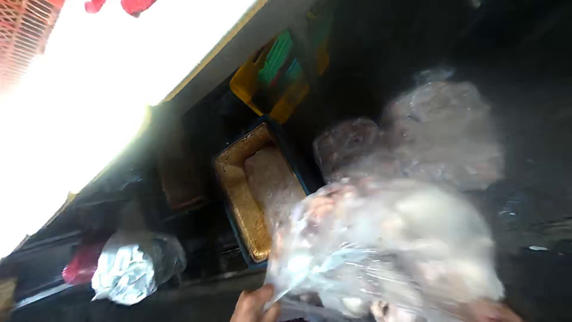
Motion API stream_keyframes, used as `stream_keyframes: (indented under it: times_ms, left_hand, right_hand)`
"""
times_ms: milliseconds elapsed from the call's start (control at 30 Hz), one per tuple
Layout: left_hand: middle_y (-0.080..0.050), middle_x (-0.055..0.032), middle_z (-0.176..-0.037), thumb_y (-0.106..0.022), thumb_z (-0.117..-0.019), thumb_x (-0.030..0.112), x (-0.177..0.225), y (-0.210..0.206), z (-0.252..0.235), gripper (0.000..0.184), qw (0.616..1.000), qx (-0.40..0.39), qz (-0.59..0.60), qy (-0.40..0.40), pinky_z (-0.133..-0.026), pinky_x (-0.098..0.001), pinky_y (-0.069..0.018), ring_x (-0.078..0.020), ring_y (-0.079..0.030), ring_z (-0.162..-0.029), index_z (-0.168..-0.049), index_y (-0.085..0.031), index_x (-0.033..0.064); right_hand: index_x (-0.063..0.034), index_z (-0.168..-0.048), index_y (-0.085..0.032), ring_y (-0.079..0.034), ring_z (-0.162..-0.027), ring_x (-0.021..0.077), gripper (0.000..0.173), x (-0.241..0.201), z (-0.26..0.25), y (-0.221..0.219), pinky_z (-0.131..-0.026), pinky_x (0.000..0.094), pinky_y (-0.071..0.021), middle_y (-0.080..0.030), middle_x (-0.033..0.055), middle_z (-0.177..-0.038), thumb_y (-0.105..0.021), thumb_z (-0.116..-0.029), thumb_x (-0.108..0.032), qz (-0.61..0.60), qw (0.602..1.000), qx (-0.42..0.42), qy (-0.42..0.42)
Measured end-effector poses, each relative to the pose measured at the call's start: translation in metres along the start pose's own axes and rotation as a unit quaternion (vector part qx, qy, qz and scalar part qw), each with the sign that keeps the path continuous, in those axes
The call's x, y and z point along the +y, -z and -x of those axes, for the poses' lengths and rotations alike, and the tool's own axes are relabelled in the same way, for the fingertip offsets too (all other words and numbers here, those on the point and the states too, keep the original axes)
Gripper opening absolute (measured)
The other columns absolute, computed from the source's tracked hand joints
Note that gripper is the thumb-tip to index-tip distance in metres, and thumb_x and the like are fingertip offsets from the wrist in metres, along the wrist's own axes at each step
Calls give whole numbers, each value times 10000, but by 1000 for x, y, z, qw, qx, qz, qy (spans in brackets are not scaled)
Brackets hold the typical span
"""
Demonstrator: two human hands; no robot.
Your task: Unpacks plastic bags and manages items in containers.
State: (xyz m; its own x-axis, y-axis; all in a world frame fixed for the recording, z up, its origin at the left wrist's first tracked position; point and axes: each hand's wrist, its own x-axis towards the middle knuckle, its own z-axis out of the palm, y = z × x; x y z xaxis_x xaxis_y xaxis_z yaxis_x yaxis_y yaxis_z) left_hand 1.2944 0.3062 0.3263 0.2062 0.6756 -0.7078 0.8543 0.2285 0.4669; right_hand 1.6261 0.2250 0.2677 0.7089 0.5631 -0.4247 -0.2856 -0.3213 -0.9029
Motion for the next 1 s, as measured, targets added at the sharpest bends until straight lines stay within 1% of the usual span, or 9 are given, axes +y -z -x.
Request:
stream_keyframes:
  times_ms: [67,133,333,400,500,600,700,800,1000]
  left_hand:
    - [-615,-11,-649,-631,-959,139,-76,-26,13,207,989,74,110,61,-604,-307,-530,-69,-588,-590,-803,-676,11]
    - [-552,55,-623,-610,-957,135,-139,-68,22,218,959,145,213,122,-569,-235,-487,1,-524,-561,-763,-618,38]
    - [-646,16,-682,-515,-986,197,-196,-149,49,265,861,279,361,222,-628,-293,-570,-51,-628,-625,-879,-681,20]
    - [-666,-51,-706,-550,-1001,217,-203,-166,40,278,825,300,390,278,-598,-357,-575,-120,-642,-614,-934,-691,-13]
    - [-688,-105,-786,-581,-1011,219,-210,-163,4,276,788,300,464,272,-633,-398,-587,-170,-666,-675,-1032,-679,-38]
    - [-671,-81,-775,-548,-1058,265,-189,-127,-51,307,760,268,537,249,-614,-354,-575,-146,-642,-647,-1064,-662,-20]
    - [-525,-18,-621,-501,-1078,254,-177,-105,-118,302,763,258,547,227,-460,-284,-439,-101,-476,-484,-916,-626,32]
    - [-603,-69,-728,-530,-1074,315,-173,-137,-114,365,774,240,535,240,-630,-364,-527,-159,-577,-635,-944,-674,6]
    - [-740,-98,-887,-575,-1044,260,-224,-171,-73,304,826,305,431,197,-841,-392,-612,-151,-726,-838,-1026,-721,-6]
  right_hand:
    - [-55,-885,-725,-660,-796,-52,165,-2,15,-51,-773,175,-574,-710,-96,-821,-585,-973,-60,76,983,-151,69]
    - [-60,-792,-697,-607,-641,-33,250,-1,48,-118,-607,177,-534,-651,-43,-681,-598,-981,-190,153,943,-261,138]
    - [-157,-664,-574,-538,-463,145,389,25,132,-249,-403,373,-412,-488,-20,-510,-541,-999,-351,270,830,-451,187]
    - [-142,-759,-637,-651,-601,227,393,34,130,-285,-499,450,-486,-601,46,-611,-484,-1016,-397,389,761,-491,168]
    - [-170,-1197,-705,-693,-1102,356,404,55,88,-346,-874,612,-543,-735,143,-1135,-420,-1059,-421,544,655,-520,64]
    - [-118,-1244,-706,-655,-1144,449,410,128,19,-401,-917,698,-505,-703,220,-1215,-567,-1025,-435,565,657,-495,67]
    - [-100,-1157,-732,-651,-1152,438,435,170,-36,-443,-911,708,-507,-706,210,-1198,-618,-972,-477,598,651,-461,75]
    - [-86,-1163,-722,-657,-1137,426,465,180,-36,-399,-935,695,-501,-707,214,-1173,-539,-1012,-486,603,641,-468,78]
    - [-98,-923,-694,-704,-895,314,400,132,40,-364,-800,555,-538,-714,122,-871,-512,-1015,-442,603,688,-385,123]
